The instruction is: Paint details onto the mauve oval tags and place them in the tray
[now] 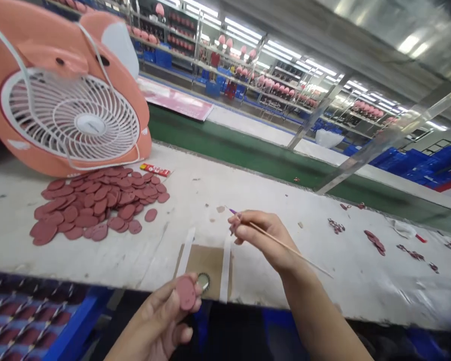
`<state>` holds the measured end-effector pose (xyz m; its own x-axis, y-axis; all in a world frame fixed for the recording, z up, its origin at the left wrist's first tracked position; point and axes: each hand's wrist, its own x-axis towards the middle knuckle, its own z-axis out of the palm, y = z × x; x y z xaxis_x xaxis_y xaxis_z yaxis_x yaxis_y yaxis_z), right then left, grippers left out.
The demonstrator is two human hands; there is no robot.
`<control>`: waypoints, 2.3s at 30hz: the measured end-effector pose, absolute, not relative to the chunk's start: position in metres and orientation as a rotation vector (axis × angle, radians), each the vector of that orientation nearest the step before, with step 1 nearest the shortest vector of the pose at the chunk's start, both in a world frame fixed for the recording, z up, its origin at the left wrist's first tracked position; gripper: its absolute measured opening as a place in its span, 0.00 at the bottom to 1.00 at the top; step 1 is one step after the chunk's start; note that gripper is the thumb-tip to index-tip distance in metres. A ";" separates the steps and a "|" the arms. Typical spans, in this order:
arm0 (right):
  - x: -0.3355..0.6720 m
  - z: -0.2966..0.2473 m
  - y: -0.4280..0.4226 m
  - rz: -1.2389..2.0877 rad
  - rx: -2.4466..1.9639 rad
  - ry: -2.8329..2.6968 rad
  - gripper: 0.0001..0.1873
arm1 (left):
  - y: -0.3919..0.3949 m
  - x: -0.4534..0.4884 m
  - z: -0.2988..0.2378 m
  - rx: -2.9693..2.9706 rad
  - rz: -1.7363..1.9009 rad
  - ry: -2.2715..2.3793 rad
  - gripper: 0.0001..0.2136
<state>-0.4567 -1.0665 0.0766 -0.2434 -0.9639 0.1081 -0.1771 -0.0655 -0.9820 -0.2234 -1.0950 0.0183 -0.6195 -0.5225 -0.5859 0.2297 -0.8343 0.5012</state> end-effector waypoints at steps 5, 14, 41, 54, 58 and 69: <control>-0.408 0.074 -1.017 -1.313 -1.214 1.405 0.05 | -1.084 -0.222 0.036 1.036 -2.570 -0.541 0.17; -0.388 0.078 -1.007 -1.108 -1.481 1.514 0.07 | -1.075 -0.208 0.021 0.863 -2.714 -0.528 0.15; -0.389 0.079 -1.016 -0.888 -1.649 1.520 0.07 | -1.075 -0.209 0.012 0.936 -2.728 -0.463 0.15; -0.391 0.085 -1.015 -0.834 -1.698 1.477 0.06 | -1.073 -0.209 0.008 0.919 -2.746 -0.480 0.15; -0.391 0.084 -1.014 -0.835 -1.711 1.473 0.05 | -1.072 -0.211 0.006 0.902 -2.743 -0.483 0.14; -0.394 0.079 -1.014 -0.851 -1.747 1.466 0.06 | -1.071 -0.215 0.008 0.913 -2.728 -0.484 0.12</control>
